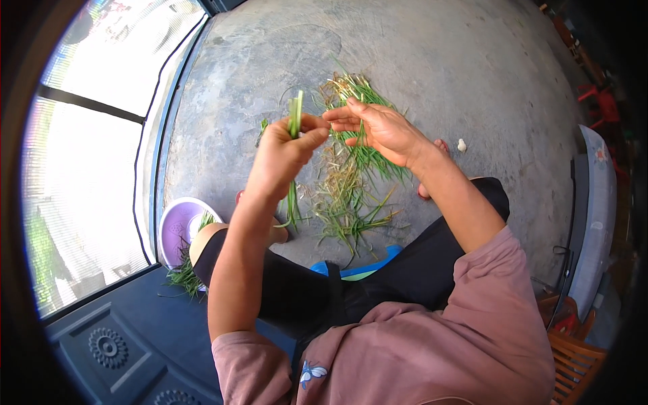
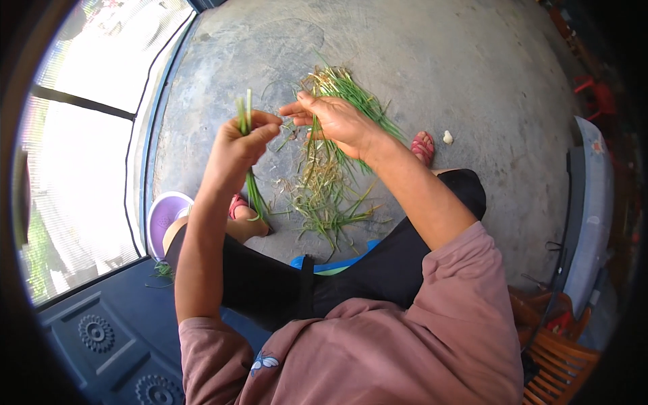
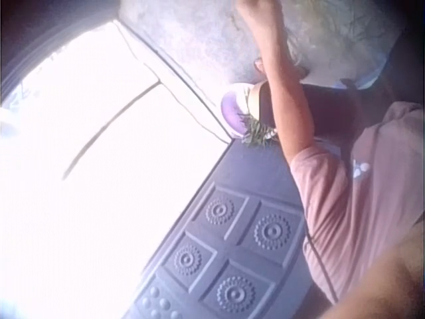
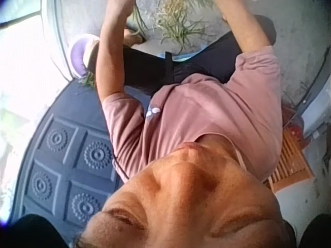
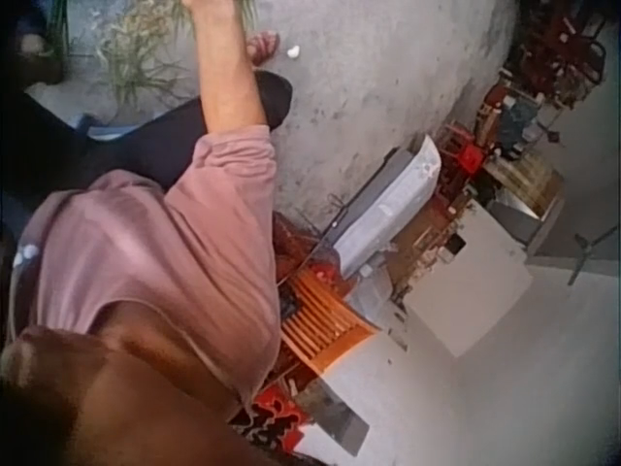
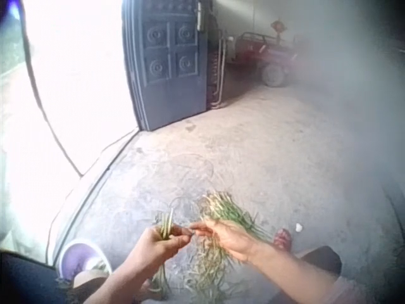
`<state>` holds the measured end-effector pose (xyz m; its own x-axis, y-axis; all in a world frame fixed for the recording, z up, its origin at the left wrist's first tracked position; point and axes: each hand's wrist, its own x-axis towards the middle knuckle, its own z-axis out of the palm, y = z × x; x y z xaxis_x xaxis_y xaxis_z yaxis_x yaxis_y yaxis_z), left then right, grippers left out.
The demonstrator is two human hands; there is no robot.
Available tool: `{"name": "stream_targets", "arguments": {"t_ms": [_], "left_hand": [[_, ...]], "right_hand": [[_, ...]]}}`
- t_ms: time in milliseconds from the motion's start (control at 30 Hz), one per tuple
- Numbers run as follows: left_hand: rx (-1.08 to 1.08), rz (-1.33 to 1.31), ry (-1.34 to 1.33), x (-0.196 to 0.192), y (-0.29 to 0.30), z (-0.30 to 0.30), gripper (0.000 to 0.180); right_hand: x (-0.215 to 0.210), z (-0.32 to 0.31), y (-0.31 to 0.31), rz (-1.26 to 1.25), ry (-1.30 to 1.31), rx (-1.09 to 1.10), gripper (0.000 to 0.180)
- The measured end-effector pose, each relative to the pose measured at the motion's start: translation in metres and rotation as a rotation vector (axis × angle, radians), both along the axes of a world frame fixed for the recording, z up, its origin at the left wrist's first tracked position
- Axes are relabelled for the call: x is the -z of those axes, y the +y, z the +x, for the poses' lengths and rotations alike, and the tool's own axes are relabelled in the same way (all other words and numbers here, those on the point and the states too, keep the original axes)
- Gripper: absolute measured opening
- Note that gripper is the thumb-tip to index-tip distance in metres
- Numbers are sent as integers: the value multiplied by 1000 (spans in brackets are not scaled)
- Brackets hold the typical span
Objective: The person sorts a pile of green leaves by hand, removing damaged or brown stems and placing the cleaned leaves into a purple bucket on the floor.
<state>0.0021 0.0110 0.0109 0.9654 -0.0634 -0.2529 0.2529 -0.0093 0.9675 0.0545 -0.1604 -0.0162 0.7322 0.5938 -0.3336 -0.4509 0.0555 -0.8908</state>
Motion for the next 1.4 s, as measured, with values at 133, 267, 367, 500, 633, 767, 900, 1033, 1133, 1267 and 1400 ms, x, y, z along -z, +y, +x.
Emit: {"name": "stream_targets", "arguments": {"t_ms": [133, 267, 367, 500, 633, 767, 900, 1033, 1133, 1267, 1400], "left_hand": [[90, 11, -30, 4, -19, 0, 15], [85, 10, -36, 13, -26, 3, 16], [107, 40, -33, 12, -29, 4, 16], [89, 30, -3, 19, -29, 7, 15], [33, -235, 47, 9, -27, 9, 17], [-28, -281, 99, 12, -10, 12, 18], [-92, -355, 121, 7, -2, 12, 16], [-111, -384, 131, 6, 1, 11, 16], [-121, -413, 145, 6, 4, 10, 16], [-126, -429, 157, 8, 6, 9, 16], [-119, -439, 152, 10, 3, 11, 13]], "right_hand": [[-5, -3, 1, -30, -15, -20, 47], [-3, -3, 7, 31, -6, -5, 47], [-4, -4, 10, 71, 2, -20, 44], [4, -3, 11, 50, -45, -63, 45], [-10, -2, 6, 48, 67, 24, 45], [-12, 6, -2, 73, 135, -60, 38], [-12, 1, -7, 34, 63, -71, 25], [-14, 1, -10, 0, 17, -101, 24], [-14, 1, -11, -20, 1, -114, 23], [-14, 0, -10, -15, 15, -131, 22], [-19, 0, -12, -62, 15, -149, 21]]}}
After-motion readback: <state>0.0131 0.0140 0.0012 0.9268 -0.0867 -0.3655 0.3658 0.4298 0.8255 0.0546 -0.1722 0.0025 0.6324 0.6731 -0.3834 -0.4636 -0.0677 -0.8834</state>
